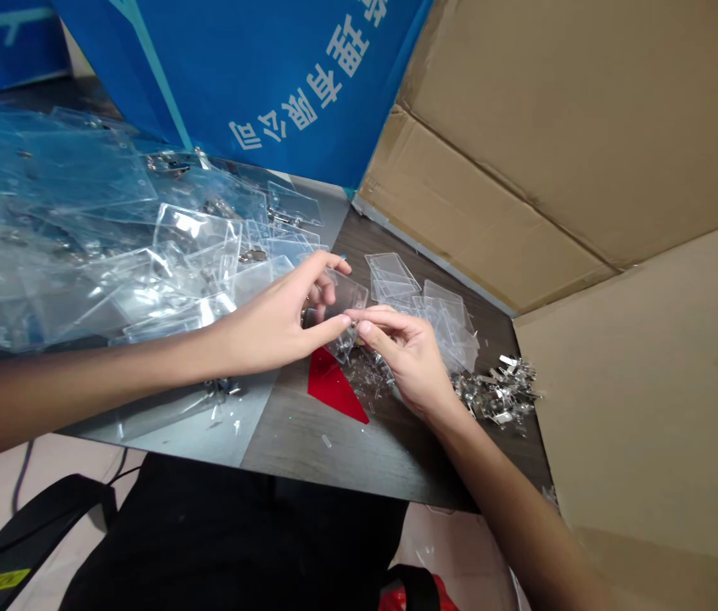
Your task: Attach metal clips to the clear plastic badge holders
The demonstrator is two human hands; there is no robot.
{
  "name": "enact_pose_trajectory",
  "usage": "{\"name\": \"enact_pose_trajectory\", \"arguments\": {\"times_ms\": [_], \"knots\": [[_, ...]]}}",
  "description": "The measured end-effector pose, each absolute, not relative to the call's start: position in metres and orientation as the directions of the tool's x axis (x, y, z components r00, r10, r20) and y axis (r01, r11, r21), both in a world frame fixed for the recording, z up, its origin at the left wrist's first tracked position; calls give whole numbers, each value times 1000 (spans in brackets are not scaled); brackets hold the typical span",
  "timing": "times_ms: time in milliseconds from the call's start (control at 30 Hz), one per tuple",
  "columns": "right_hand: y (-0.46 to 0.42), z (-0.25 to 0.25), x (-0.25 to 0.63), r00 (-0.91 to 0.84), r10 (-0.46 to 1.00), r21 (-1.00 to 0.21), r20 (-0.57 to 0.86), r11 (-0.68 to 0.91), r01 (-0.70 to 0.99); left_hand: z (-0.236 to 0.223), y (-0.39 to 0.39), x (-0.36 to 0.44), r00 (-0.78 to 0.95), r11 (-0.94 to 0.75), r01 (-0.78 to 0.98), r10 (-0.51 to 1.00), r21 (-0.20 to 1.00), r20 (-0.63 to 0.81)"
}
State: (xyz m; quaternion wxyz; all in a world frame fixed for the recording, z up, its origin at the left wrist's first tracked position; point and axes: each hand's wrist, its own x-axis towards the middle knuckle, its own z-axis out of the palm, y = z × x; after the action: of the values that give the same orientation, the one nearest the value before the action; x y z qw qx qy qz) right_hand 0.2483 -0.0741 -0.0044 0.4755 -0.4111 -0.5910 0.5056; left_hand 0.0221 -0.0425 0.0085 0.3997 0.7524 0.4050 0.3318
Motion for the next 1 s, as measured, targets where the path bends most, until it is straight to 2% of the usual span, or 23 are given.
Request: {"name": "enact_pose_trajectory", "arguments": {"times_ms": [167, 367, 633, 800, 1000], "knots": [[-75, -4, 247, -162, 983, -992, 88, 72, -103, 9, -41, 23, 448, -321, 324, 881, 890, 154], [-75, -2, 246, -176, 979, -978, 106, 72, -194, 7, -37, 23, 470, -198, 129, 875, 972, 116], [-77, 1, 246, -194, 977, -986, 86, 56, -156, 11, -36, 21, 539, -96, 11, 839, 995, 75], [-78, 0, 244, -205, 972, -973, 113, 66, -222, 14, -36, 21, 529, -107, 22, 845, 994, 80], [-79, -2, 244, -201, 976, -984, 89, 55, -169, 18, -36, 23, 472, -144, 35, 875, 989, 111]]}}
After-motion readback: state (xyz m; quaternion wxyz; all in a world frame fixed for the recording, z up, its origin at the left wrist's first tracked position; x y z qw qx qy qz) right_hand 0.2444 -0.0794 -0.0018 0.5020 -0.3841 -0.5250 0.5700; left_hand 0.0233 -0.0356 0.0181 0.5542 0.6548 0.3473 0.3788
